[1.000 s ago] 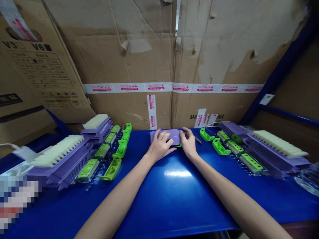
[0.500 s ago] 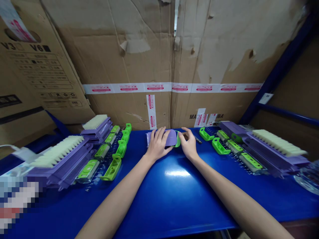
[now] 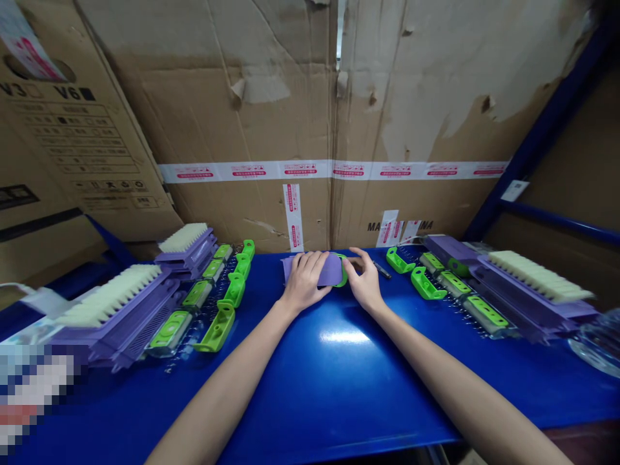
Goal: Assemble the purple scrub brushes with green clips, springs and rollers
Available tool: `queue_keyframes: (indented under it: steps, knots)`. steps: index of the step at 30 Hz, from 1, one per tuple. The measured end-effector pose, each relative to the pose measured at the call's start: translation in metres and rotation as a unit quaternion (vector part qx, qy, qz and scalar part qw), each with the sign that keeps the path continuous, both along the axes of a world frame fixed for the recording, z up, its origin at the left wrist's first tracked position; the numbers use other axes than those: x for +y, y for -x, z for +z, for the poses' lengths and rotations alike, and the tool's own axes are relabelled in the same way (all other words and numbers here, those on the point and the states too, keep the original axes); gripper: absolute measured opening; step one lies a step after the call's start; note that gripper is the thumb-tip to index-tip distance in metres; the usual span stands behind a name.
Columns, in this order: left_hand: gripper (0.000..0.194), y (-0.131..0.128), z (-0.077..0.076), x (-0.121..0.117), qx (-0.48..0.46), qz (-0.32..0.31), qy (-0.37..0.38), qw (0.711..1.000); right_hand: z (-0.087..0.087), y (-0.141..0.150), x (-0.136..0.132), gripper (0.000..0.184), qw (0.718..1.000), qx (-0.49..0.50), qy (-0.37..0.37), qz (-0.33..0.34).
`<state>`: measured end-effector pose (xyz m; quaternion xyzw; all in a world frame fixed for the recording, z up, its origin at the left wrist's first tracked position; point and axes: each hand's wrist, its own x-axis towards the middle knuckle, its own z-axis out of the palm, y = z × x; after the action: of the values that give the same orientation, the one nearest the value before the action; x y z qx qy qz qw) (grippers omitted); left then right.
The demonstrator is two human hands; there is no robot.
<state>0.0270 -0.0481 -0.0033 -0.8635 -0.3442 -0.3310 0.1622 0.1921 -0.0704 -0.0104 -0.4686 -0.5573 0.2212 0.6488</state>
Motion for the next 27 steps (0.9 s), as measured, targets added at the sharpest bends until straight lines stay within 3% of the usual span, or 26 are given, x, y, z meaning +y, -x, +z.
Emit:
queue_keyframes:
  steps: [7, 14, 21, 27]
  knots:
    - [0.058, 0.0020, 0.0014, 0.0031, -0.042, -0.029, -0.002, 0.999, -0.0021, 0.0027, -0.0053, 0.041, 0.994, -0.099, -0.034, -0.030]
    - [0.056, 0.0027, -0.0001, 0.0046, -0.039, -0.044, 0.021, 0.998, 0.0023, 0.0017, -0.0051, 0.043, 0.995, -0.102, -0.012, -0.010]
    - [0.073, 0.0043, -0.0048, 0.0069, -0.023, -0.055, 0.008, 0.998, 0.0017, -0.0017, -0.0026, 0.045, 0.996, -0.088, 0.007, 0.013]
    - [0.058, 0.0022, -0.0067, 0.0080, -0.031, -0.043, 0.015, 0.998, -0.0007, 0.0002, -0.0031, 0.049, 0.990, -0.141, 0.003, 0.025]
